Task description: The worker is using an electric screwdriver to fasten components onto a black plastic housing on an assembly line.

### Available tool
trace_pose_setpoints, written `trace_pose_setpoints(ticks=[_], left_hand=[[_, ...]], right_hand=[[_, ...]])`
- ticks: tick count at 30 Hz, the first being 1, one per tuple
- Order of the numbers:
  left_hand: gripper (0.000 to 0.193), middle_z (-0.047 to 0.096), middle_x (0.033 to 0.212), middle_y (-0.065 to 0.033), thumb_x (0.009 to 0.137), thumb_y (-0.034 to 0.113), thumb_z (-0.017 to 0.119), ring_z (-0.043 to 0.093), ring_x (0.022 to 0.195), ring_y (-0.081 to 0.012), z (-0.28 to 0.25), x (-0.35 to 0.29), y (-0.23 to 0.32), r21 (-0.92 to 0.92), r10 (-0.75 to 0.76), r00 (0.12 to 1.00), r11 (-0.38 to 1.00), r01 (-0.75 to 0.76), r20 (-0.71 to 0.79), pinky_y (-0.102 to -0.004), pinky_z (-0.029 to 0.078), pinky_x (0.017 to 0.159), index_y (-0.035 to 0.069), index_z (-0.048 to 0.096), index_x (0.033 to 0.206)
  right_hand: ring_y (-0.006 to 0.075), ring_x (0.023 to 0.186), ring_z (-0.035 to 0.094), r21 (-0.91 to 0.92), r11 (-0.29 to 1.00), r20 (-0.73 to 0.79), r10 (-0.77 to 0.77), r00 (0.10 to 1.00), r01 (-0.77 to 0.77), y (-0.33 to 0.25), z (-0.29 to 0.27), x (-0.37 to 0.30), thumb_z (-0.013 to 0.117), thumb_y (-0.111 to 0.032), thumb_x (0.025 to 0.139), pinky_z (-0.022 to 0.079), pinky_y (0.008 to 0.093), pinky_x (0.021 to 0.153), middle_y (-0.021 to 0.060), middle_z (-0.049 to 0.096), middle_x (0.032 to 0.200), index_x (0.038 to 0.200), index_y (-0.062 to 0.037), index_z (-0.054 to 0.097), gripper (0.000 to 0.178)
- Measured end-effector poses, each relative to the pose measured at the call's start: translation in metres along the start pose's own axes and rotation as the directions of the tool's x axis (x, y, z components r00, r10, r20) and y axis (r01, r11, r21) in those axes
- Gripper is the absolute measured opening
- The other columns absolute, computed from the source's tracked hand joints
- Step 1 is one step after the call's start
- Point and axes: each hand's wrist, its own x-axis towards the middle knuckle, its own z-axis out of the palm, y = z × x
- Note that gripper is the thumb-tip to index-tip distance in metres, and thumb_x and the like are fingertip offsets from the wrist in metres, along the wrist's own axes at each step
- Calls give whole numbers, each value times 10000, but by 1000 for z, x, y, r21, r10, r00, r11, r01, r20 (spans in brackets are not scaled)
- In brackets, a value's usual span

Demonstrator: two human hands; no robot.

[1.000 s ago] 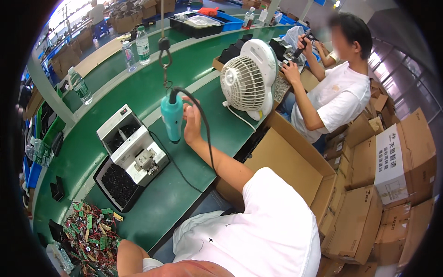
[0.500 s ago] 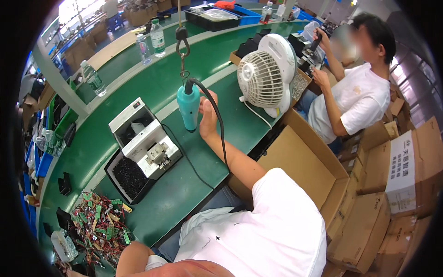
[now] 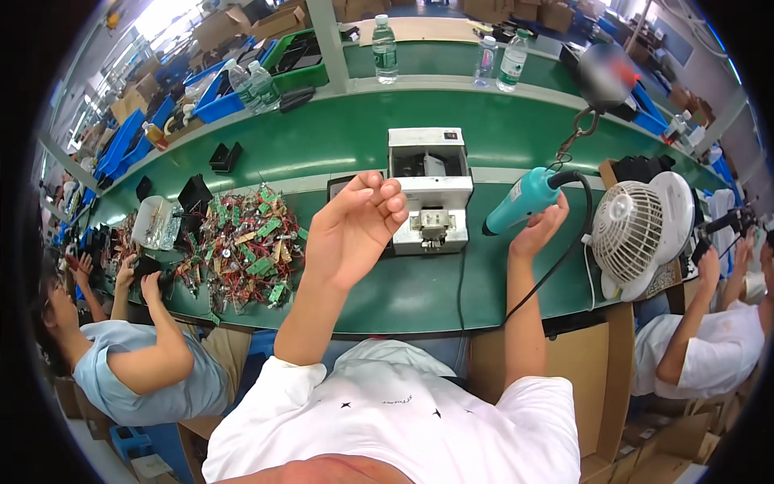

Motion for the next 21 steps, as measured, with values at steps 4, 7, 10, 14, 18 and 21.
trace_pose_setpoints(ticks=[4, 7, 10, 14, 18, 21], left_hand=[[208, 547, 937, -103, 827, -31, 545, 532, 857, -186, 0, 5, -7, -39, -50, 998, 998, 52, 38, -293, 446, 799, 69, 514, 1007], [256, 556, 873, -86, 781, -78, 584, 539, 809, -178, -1, 3, -12, 39, -64, 995, 997, 61, 77, -291, 457, 763, 56, 526, 992], [250, 579, 739, -86, 750, -109, 602, 552, 644, -184, -15, -14, -24, 325, -31, 994, 946, -5, 105, -299, 485, 623, 21, 560, 959], [151, 643, 747, -124, 800, -73, 570, 584, 570, -215, -43, -50, -48, 812, 62, 996, 584, 14, -62, -295, 486, 538, 2, 600, 927], [151, 649, 749, -95, 767, -24, 581, 597, 590, -242, -94, -75, -52, 793, 46, 845, -378, -479, 533, -310, 482, 568, 20, 622, 906], [84, 597, 690, -77, 775, 138, 601, 571, 594, -283, -122, -72, -65, 780, -157, 915, -482, -399, 371, -369, 452, 558, 75, 577, 826]], right_hand=[[20, 616, 285, 6, 1000, 16, -7, 1000, 7, -2, -6, 1, 346, -364, 952, 241, 177, 547, -59, 430, 801, 1231, -67, 464, 425], [27, 632, 340, -107, 981, 12, -160, 987, 160, -4, -6, 3, 362, -330, 955, 282, 172, 568, -45, 469, 827, 1222, -63, 472, 393], [65, 676, 445, 44, 998, 46, -45, 998, 43, 12, -13, 8, 375, -275, 959, 364, 182, 622, -5, 536, 852, 1195, -53, 487, 343], [95, 706, 487, 156, 988, 63, -15, 998, 5, -18, 9, -3, 388, -245, 949, 397, 198, 657, 44, 563, 840, 1217, 0, 430, 366], [139, 816, 488, 12, 998, 32, -64, 997, 64, -5, 12, -2, 408, -247, 931, 380, 235, 754, 82, 545, 974, 1227, 12, 435, 394], [199, 981, 485, -163, 985, 34, -54, 998, 58, 19, -8, 7, 434, -259, 909, 351, 288, 895, 117, 511, 1127, 1223, 20, 465, 421]])
